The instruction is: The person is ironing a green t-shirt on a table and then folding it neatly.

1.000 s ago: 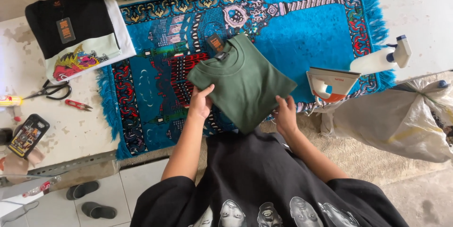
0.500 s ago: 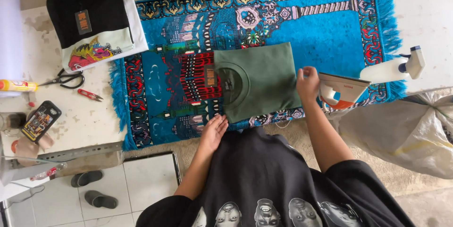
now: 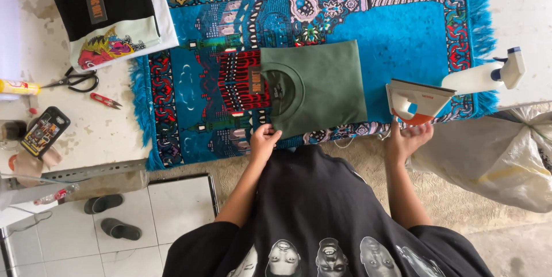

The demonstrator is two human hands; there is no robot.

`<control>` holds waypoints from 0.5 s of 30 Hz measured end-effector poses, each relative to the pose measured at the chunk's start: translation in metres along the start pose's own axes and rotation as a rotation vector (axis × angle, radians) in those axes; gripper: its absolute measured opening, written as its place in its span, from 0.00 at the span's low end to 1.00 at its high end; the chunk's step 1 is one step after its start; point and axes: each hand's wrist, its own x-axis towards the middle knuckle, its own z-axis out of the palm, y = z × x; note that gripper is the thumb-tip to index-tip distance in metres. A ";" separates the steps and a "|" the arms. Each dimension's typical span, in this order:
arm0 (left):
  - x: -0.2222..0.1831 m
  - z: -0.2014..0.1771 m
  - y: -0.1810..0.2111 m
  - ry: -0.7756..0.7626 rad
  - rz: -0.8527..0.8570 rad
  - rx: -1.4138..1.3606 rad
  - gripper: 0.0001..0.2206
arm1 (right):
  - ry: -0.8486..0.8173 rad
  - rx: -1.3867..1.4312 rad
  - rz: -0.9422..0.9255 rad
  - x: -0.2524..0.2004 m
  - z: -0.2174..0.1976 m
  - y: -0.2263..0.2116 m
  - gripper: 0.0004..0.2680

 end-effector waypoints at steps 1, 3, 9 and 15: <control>0.011 0.000 -0.015 0.002 0.000 0.001 0.23 | -0.001 0.002 0.001 0.007 0.004 -0.010 0.34; 0.033 0.002 -0.045 0.018 0.012 0.134 0.18 | -0.112 0.043 -0.063 0.023 0.013 -0.029 0.30; 0.013 0.000 -0.009 0.028 -0.089 -0.023 0.12 | -0.099 -0.101 -0.056 0.041 0.019 -0.023 0.07; 0.015 -0.001 -0.010 -0.016 -0.132 -0.083 0.12 | -0.365 -0.101 0.057 0.024 0.011 -0.063 0.04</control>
